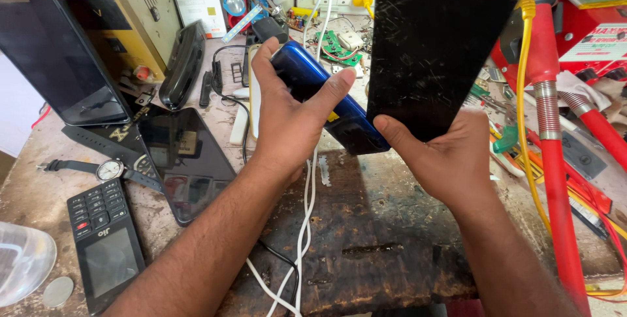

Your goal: The person unlocks a smartphone, removes its case, and pries the back cover off the phone by hand. They then use a screwdriver to work on the exposed internal components of the disassembled phone on the workbench.

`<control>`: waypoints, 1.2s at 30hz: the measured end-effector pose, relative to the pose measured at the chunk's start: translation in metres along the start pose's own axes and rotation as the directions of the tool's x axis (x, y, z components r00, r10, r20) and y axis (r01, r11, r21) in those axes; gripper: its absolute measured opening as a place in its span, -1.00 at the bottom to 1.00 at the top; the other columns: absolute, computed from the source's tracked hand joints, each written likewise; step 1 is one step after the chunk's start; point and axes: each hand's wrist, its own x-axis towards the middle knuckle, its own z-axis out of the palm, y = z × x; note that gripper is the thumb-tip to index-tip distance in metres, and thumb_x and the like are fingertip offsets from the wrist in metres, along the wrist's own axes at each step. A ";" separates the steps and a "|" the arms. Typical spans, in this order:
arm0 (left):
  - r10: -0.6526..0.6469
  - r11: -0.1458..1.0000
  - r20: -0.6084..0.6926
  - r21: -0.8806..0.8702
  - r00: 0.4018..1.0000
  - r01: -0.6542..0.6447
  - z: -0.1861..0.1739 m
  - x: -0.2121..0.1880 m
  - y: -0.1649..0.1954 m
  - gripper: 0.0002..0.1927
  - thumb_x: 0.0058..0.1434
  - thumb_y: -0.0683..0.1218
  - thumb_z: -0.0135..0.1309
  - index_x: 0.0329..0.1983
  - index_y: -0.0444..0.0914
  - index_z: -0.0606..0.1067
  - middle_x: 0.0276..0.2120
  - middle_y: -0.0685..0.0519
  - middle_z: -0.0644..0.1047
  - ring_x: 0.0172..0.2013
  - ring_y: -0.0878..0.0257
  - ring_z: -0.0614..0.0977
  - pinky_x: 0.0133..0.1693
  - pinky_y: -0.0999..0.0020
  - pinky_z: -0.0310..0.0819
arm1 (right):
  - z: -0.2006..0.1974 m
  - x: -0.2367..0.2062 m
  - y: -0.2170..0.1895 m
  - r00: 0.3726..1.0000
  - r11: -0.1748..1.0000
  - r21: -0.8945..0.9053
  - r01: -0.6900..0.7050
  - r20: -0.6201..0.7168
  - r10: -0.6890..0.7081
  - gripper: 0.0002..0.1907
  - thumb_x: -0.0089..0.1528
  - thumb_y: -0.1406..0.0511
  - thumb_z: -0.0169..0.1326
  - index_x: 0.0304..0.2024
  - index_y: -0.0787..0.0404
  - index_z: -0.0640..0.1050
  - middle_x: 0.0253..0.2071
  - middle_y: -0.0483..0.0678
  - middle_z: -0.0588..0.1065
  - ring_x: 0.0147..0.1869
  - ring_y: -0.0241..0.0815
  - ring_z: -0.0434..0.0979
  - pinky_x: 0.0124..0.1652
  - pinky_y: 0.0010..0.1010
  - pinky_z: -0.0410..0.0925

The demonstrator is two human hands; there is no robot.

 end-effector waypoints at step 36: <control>0.185 0.975 0.038 0.121 0.982 -0.188 0.005 -0.010 -0.007 -0.29 0.28 0.04 0.29 0.32 -0.21 0.15 -0.10 0.02 0.55 -0.11 0.32 0.61 -0.06 0.39 0.59 | 0.020 0.002 -0.004 0.980 0.933 0.351 -0.083 -0.143 0.140 -0.80 0.21 0.45 0.35 -0.12 0.30 0.65 -0.17 -0.11 0.64 -0.17 -0.41 0.57 -0.16 -0.58 0.47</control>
